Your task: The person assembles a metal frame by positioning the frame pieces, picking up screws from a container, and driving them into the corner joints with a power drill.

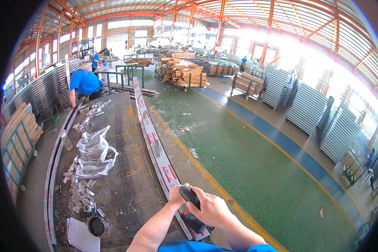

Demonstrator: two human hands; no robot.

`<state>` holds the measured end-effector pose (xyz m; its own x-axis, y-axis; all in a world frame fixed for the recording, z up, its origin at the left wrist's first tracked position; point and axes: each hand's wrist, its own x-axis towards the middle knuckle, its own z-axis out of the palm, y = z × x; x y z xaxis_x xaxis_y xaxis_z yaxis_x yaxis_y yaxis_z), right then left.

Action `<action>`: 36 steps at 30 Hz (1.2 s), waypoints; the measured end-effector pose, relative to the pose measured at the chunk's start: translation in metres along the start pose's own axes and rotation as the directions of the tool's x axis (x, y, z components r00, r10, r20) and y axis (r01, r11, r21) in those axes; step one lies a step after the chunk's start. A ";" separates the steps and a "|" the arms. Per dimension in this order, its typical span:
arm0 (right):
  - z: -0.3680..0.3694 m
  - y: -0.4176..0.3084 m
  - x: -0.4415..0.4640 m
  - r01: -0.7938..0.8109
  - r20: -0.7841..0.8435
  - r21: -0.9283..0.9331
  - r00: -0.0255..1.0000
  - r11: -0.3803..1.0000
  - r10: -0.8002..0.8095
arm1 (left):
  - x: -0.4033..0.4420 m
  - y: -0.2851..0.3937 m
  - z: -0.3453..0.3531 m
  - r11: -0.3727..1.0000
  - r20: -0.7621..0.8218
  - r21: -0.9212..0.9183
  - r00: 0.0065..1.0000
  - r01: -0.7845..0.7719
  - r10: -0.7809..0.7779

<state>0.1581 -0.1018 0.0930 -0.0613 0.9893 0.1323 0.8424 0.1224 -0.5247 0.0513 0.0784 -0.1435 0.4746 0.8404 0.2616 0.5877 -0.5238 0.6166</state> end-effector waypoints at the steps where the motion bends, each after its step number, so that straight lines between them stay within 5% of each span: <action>1: 0.000 0.000 0.000 0.004 -0.003 0.001 1.000 1.000 -0.004 | 0.000 0.001 -0.001 1.000 -0.003 -0.012 1.000 0.001 -0.001; 36: -0.001 -0.003 -0.001 -0.012 0.021 -0.008 1.000 1.000 0.012 | -0.002 -0.004 0.003 1.000 -0.001 -0.007 1.000 -0.025 0.025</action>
<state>0.1563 -0.1032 0.0952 -0.0626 0.9922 0.1083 0.8474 0.1101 -0.5193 0.0497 0.0791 -0.1487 0.4886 0.8271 0.2778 0.5707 -0.5438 0.6153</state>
